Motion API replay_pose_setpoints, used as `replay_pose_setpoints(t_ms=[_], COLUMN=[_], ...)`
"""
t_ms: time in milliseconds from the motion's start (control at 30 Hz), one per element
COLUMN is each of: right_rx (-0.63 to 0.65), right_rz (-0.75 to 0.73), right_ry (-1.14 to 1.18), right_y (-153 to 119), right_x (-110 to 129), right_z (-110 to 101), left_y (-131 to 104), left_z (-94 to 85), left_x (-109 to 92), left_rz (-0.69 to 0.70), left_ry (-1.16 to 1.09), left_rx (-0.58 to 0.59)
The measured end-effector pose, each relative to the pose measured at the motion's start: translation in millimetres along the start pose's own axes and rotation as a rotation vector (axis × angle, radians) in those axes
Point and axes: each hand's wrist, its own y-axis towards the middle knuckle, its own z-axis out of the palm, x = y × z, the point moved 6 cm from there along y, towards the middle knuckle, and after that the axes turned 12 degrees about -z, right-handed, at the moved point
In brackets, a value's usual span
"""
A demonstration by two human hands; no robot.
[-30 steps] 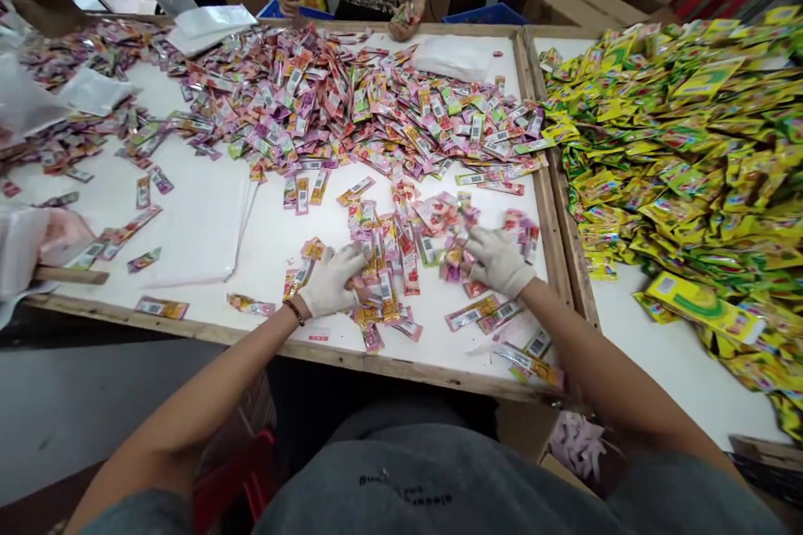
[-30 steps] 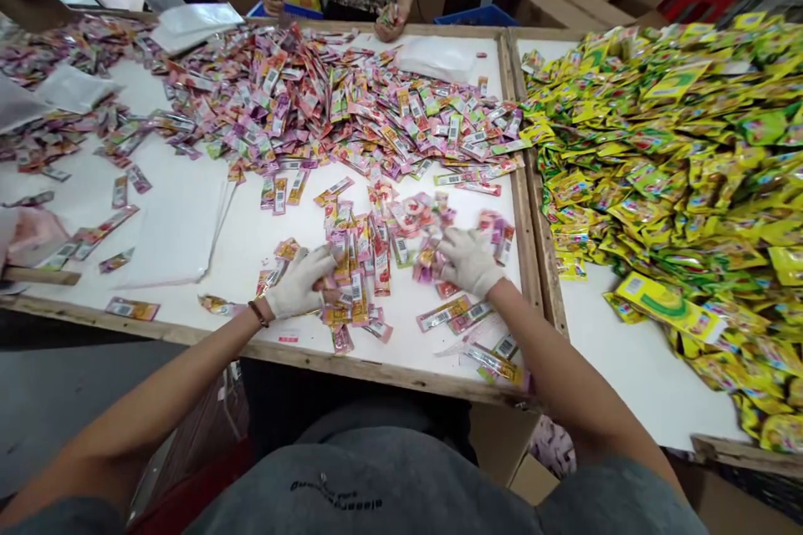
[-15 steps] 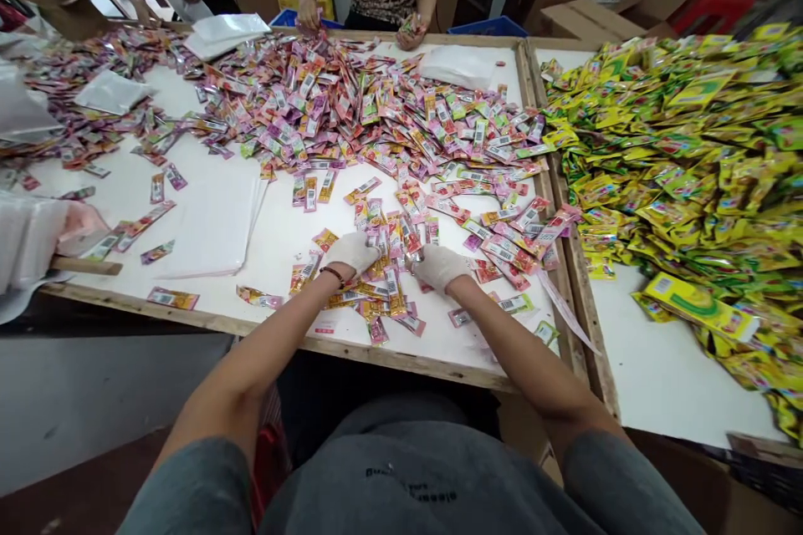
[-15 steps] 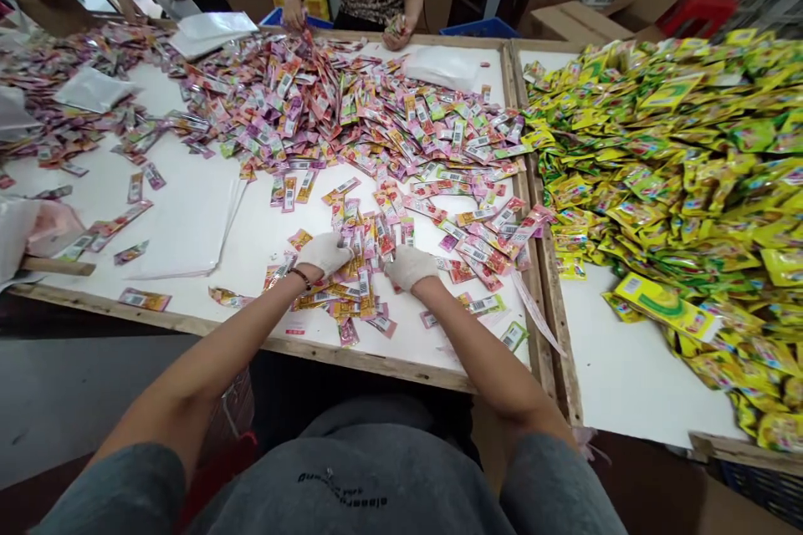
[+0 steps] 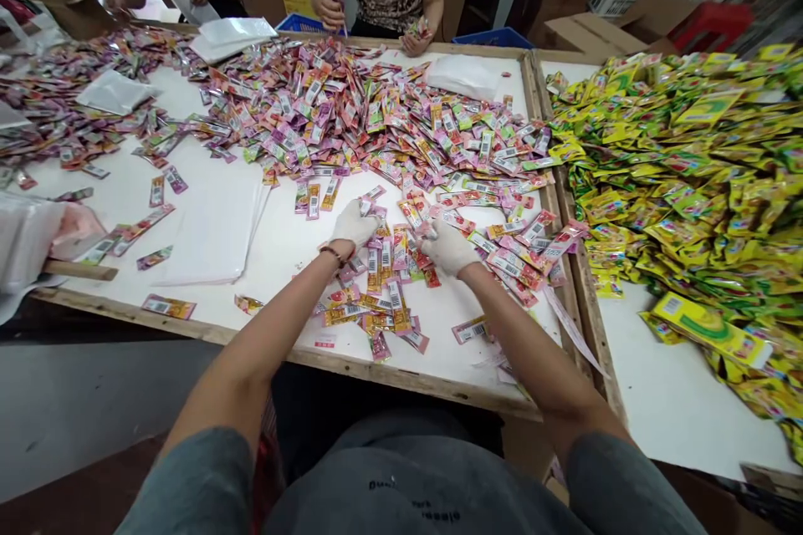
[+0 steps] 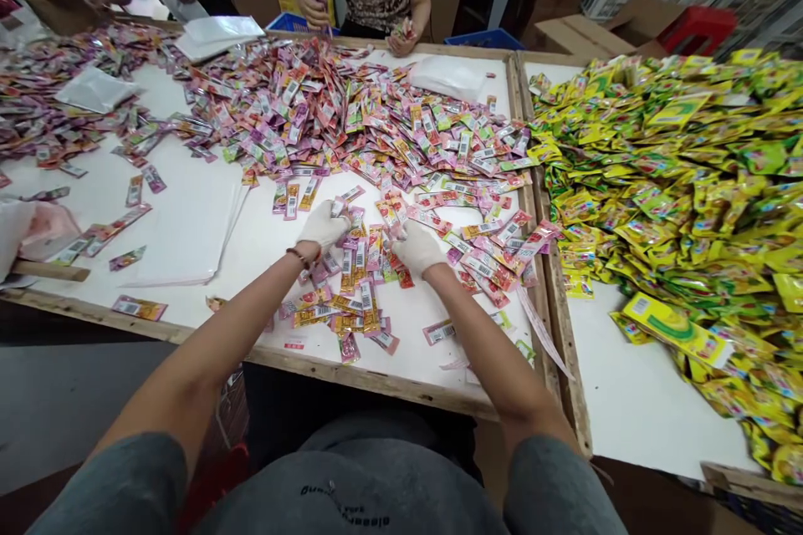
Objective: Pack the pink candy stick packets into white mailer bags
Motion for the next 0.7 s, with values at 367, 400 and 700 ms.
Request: replay_pose_setpoints(t_ms=[367, 400, 700], right_rx=[0.139, 0.095, 0.051], right_rz=[-0.024, -0.021, 0.102], right_ry=[-0.075, -0.058, -0.095], right_y=[13.2, 16.1, 78.6], right_x=[-8.7, -10.3, 19.6], right_z=[-0.3, -7.3, 6.8], left_y=[25.3, 28.9, 52.5], left_z=[2.8, -3.3, 5.3], left_x=[12.0, 15.7, 15.4], left_rz=[0.006, -0.009, -0.115], left_ry=[-0.099, -0.174, 0.107], left_rx=[0.061, 0.061, -0.009])
